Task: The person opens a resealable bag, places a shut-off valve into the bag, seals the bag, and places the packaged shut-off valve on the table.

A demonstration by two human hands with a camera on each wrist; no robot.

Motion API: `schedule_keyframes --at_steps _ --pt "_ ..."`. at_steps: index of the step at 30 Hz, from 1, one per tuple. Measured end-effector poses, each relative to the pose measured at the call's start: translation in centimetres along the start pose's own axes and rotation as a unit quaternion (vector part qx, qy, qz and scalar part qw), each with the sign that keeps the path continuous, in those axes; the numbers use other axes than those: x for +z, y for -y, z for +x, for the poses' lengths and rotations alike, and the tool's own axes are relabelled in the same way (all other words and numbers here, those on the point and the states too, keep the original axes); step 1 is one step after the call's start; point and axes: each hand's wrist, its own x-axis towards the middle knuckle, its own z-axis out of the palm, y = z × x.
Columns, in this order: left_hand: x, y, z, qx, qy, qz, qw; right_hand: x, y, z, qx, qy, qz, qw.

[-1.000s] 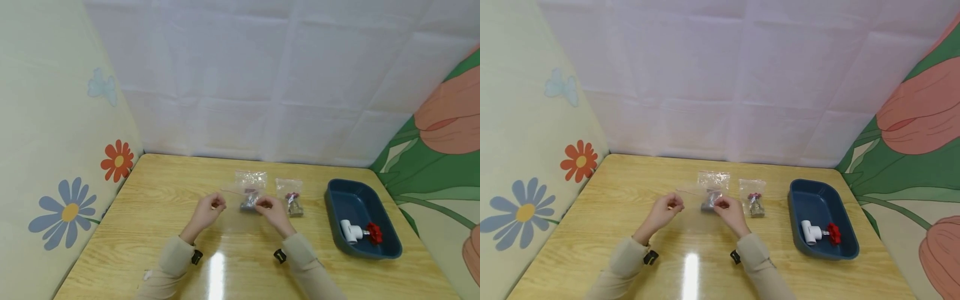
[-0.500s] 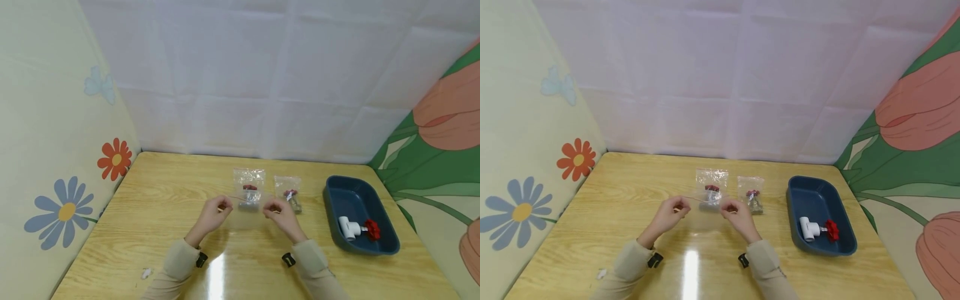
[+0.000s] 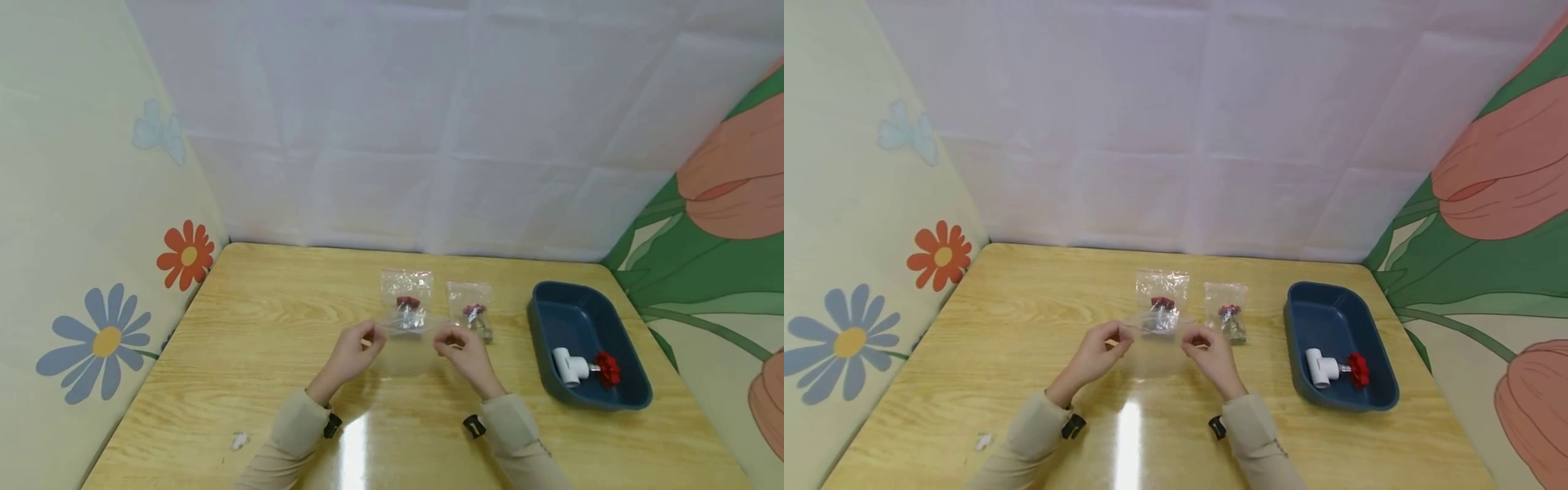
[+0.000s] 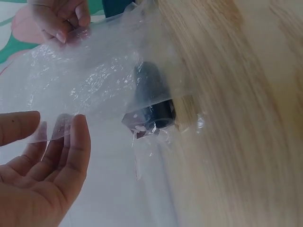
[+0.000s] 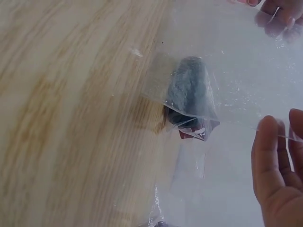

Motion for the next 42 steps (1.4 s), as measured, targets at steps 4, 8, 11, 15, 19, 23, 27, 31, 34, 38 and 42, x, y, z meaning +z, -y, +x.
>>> schedule_keyframes --at_steps 4,8,11,15,19,23,27,31,34,38,42 --pt "-0.6 -0.9 -0.1 -0.002 0.022 -0.022 0.9995 -0.1 0.0 -0.2 -0.002 -0.008 0.001 1.0" --pt "-1.2 -2.0 -0.1 -0.007 0.039 -0.017 0.9991 -0.1 -0.1 -0.3 -0.007 -0.007 0.001 1.0" --pt "-1.5 -2.6 0.2 0.013 0.035 0.0 0.9993 -0.1 0.0 -0.4 0.001 -0.006 0.005 1.0" --pt "-1.7 -3.4 1.0 0.055 0.024 0.026 0.9979 -0.1 0.1 -0.4 0.009 -0.011 0.013 0.9998" --pt "-1.9 -4.3 1.9 0.092 0.016 0.05 0.9944 0.0 0.0 -0.4 -0.003 -0.021 0.012 0.9997" --pt "-2.0 -4.9 2.7 0.119 0.019 0.074 0.9899 0.1 -0.2 -0.6 -0.023 -0.028 0.0 0.9994" --pt "-1.9 -5.3 3.0 0.141 0.033 0.094 0.985 0.1 -0.4 -0.7 -0.036 -0.029 -0.012 0.9988" --pt "-1.7 -5.6 3.1 0.15 0.047 0.109 0.9815 -0.1 -0.5 -0.9 -0.036 -0.028 -0.02 0.9988" --pt "-1.7 -5.8 3.2 0.149 0.054 0.116 0.9806 -0.3 -0.4 -1.1 -0.035 -0.031 -0.036 0.9983" --pt "-1.7 -6.0 3.2 0.144 0.059 0.116 0.981 -0.8 0.3 -1.4 -0.051 -0.045 -0.037 0.997" --pt "-1.7 -6.0 3.2 0.141 0.059 0.119 0.981 -1.4 1.4 -1.8 -0.102 -0.058 -0.031 0.9926"
